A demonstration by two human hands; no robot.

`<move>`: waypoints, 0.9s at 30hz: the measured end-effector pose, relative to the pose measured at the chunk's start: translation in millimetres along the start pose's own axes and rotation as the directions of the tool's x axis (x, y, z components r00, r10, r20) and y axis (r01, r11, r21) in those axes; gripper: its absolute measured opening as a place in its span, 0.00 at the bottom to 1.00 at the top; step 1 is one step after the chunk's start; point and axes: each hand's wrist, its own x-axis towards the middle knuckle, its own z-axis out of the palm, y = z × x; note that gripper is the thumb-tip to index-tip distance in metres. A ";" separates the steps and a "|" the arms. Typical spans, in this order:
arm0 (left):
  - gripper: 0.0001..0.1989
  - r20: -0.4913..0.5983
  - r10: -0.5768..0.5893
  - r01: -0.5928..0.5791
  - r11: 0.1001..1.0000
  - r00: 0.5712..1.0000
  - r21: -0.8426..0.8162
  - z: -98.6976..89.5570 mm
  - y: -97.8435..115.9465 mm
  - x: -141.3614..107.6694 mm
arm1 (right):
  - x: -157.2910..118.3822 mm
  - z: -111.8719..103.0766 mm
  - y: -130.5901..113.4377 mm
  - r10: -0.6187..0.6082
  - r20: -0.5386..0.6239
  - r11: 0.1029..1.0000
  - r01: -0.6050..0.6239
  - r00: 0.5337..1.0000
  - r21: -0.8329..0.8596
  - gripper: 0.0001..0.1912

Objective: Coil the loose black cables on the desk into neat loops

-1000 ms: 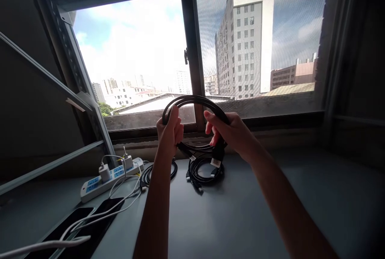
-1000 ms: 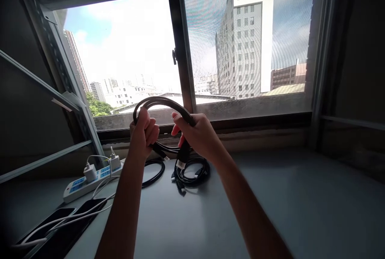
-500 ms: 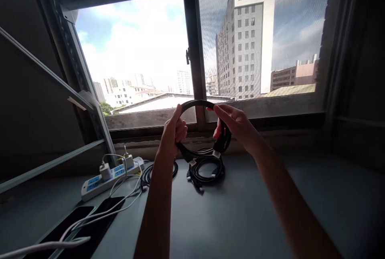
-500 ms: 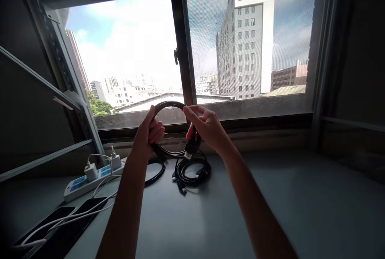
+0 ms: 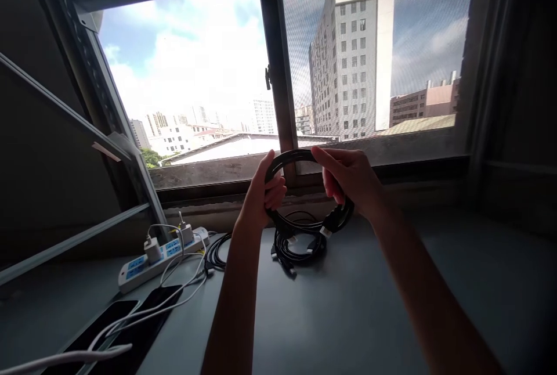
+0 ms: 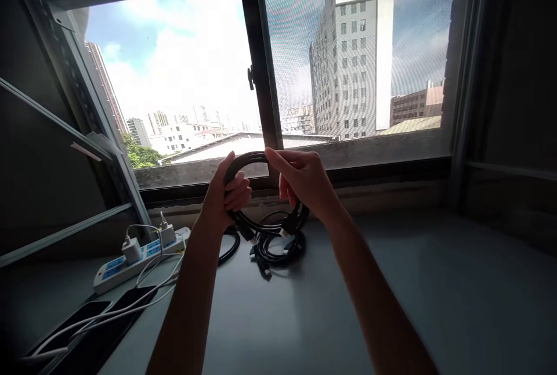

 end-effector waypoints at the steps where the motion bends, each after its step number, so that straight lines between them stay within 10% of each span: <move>1: 0.31 0.013 -0.014 0.014 1.000 1.000 0.016 1.1 -1.9 1.3 | -0.1 -1.0 -0.4 0.017 -0.019 1.000 -0.018 1.000 -0.002 0.21; 8: 0.28 -0.232 0.157 -0.085 0.952 0.960 0.293 4.7 -8.7 4.2 | 6.1 -0.4 10.5 0.115 -0.158 0.993 -0.110 0.981 0.040 0.20; 13: 0.27 -0.147 0.107 -0.051 0.940 0.983 0.338 0.4 2.2 -2.8 | 12.0 5.5 26.8 0.120 -0.123 0.990 -0.110 0.985 0.083 0.22; 18: 0.27 -0.199 -0.027 0.073 0.972 0.980 0.224 -18.8 -5.8 10.5 | 9.7 7.9 42.3 0.020 -0.052 0.895 -0.041 0.998 -0.444 0.24; 20: 0.25 -0.245 -0.044 0.109 0.960 0.968 0.259 -30.1 -17.5 18.3 | 9.3 8.8 55.1 0.170 -0.001 0.757 -0.131 0.985 -0.640 0.26; 27: 0.17 -0.460 -0.238 0.516 0.325 0.856 0.792 -62.0 -76.5 33.9 | 7.3 15.9 129.6 0.678 0.027 0.435 -0.372 0.734 -0.820 0.21</move>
